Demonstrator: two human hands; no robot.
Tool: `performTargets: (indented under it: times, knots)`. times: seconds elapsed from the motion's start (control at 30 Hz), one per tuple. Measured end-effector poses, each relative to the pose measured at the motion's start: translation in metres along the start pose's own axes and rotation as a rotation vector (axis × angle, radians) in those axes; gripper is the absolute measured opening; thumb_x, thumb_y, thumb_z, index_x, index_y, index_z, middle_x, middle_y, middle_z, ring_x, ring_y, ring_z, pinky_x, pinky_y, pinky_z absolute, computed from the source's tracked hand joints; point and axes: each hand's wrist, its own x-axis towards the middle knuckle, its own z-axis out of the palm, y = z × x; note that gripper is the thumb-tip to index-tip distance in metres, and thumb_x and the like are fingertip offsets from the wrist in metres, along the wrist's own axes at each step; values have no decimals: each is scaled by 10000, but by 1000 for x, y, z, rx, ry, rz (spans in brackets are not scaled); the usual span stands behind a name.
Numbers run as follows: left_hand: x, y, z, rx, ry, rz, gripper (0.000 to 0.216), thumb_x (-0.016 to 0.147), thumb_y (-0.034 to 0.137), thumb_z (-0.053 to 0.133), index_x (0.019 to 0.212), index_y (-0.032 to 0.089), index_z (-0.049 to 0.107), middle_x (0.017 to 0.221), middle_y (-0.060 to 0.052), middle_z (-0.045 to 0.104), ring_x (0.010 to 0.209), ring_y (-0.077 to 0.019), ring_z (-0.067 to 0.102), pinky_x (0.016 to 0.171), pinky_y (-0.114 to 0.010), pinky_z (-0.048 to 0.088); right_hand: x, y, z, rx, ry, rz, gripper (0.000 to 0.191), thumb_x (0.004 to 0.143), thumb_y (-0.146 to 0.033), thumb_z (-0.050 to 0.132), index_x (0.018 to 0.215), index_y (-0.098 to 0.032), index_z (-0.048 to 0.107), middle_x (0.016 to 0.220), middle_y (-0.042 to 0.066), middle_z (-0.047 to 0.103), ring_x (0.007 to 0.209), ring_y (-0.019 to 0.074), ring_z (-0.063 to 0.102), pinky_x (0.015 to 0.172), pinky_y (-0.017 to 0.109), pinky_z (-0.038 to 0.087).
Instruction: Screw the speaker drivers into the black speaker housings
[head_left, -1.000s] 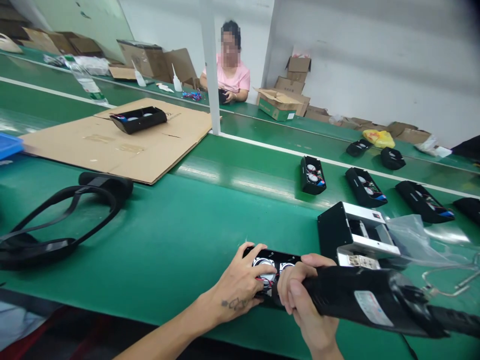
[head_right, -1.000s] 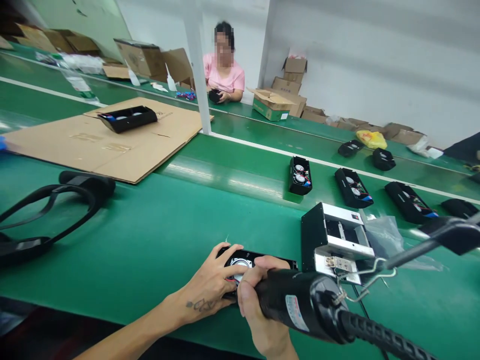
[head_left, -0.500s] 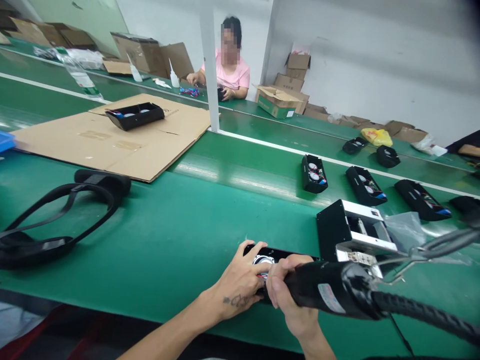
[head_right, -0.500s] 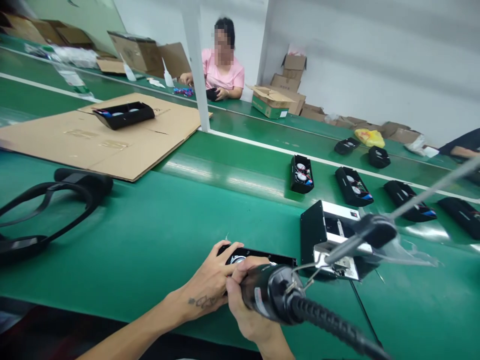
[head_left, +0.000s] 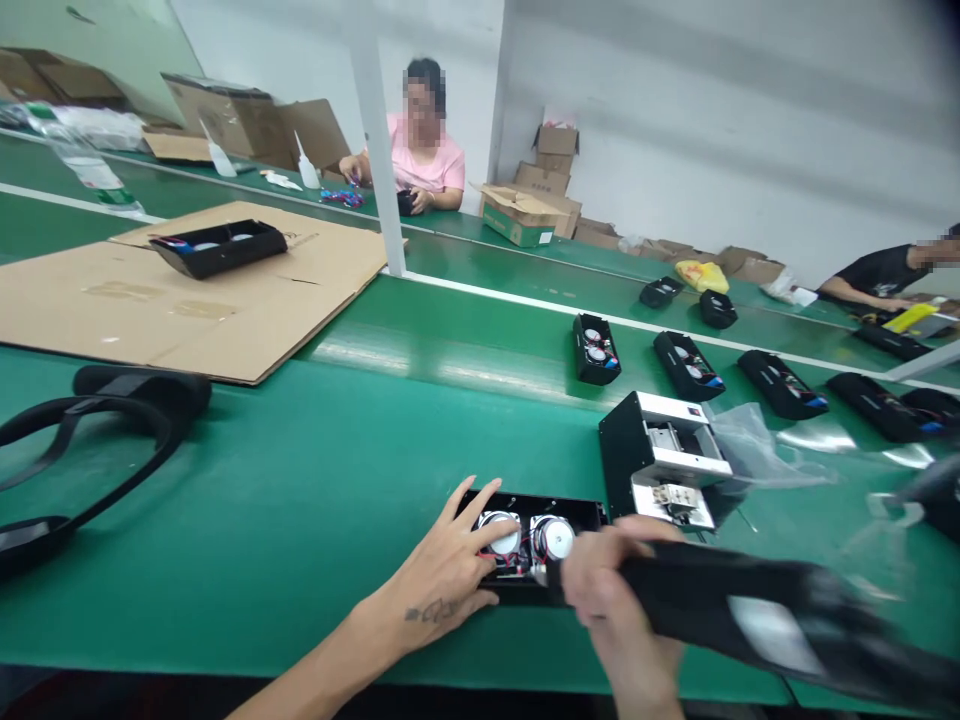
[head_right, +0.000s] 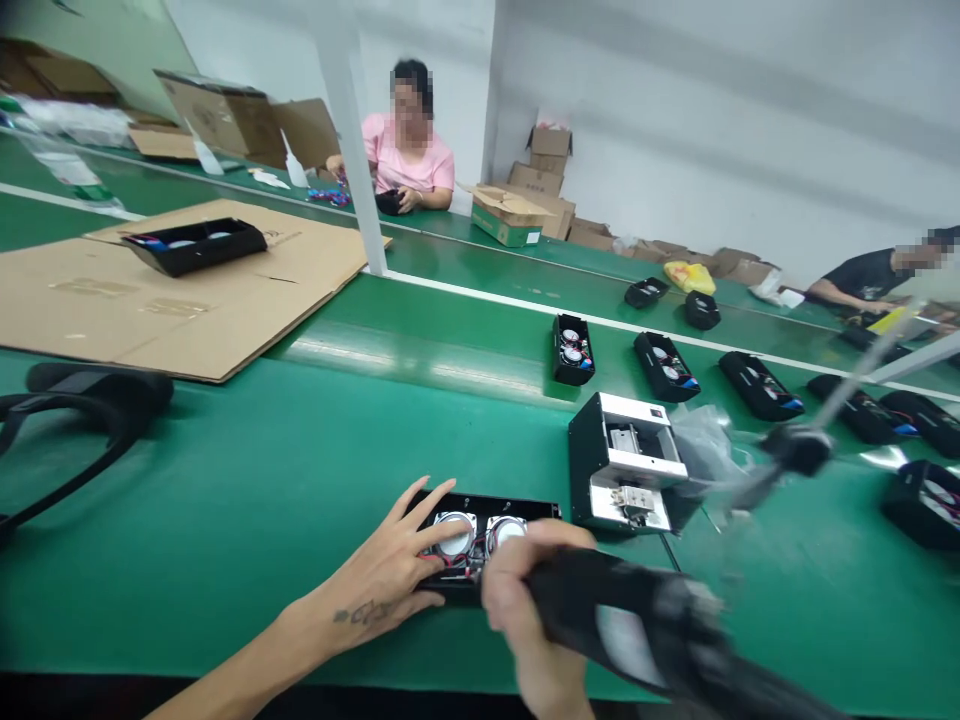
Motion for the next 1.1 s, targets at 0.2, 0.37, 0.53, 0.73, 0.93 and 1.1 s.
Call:
performTargets:
  times: [0.2,0.37,0.53,0.73,0.93,1.1]
  knots:
    - [19,30,-20,-43,175,4,290,960,452,851,1033,209,710,1210,-38,788,1458,-354,597,1370,-625,273,27,-34,-87,-227,549,-82,520,865,-214,851,1339,-246,638,586,-97,578,512,128,505,538,289,472]
    - [48,43,7,111,-8,-6,591,705,643,994,938,196,685,806,6,744,967,-300,743,1171,-594,541,17,3,-123,-379,534,54,646,852,-317,907,1411,-206,602,585,-97,618,490,131,542,550,305,483]
    - [46,41,23,108,67,67,274,895,263,888,854,195,626,734,34,701,764,-201,661,972,-458,603,0,24,-129,-398,469,73,525,915,-311,860,1360,-213,599,618,-86,642,496,130,558,536,296,499]
    - [42,38,20,-19,150,107,188,1061,155,603,876,193,609,744,21,707,733,-176,638,918,-418,558,4,22,-134,-351,444,64,467,937,-240,830,1348,-221,609,583,-89,624,478,136,554,514,290,495]
    - [44,38,22,36,90,77,169,1027,204,647,867,203,595,739,11,684,698,-196,619,848,-428,553,5,26,-133,-356,479,63,504,915,-280,857,1342,-199,603,604,-83,634,485,130,555,516,284,498]
    - [43,37,27,169,71,85,134,1020,286,700,946,195,634,768,-5,694,737,-234,643,853,-447,542,23,6,-133,-339,474,43,417,890,-245,868,1204,-239,594,603,-97,636,476,129,555,517,282,501]
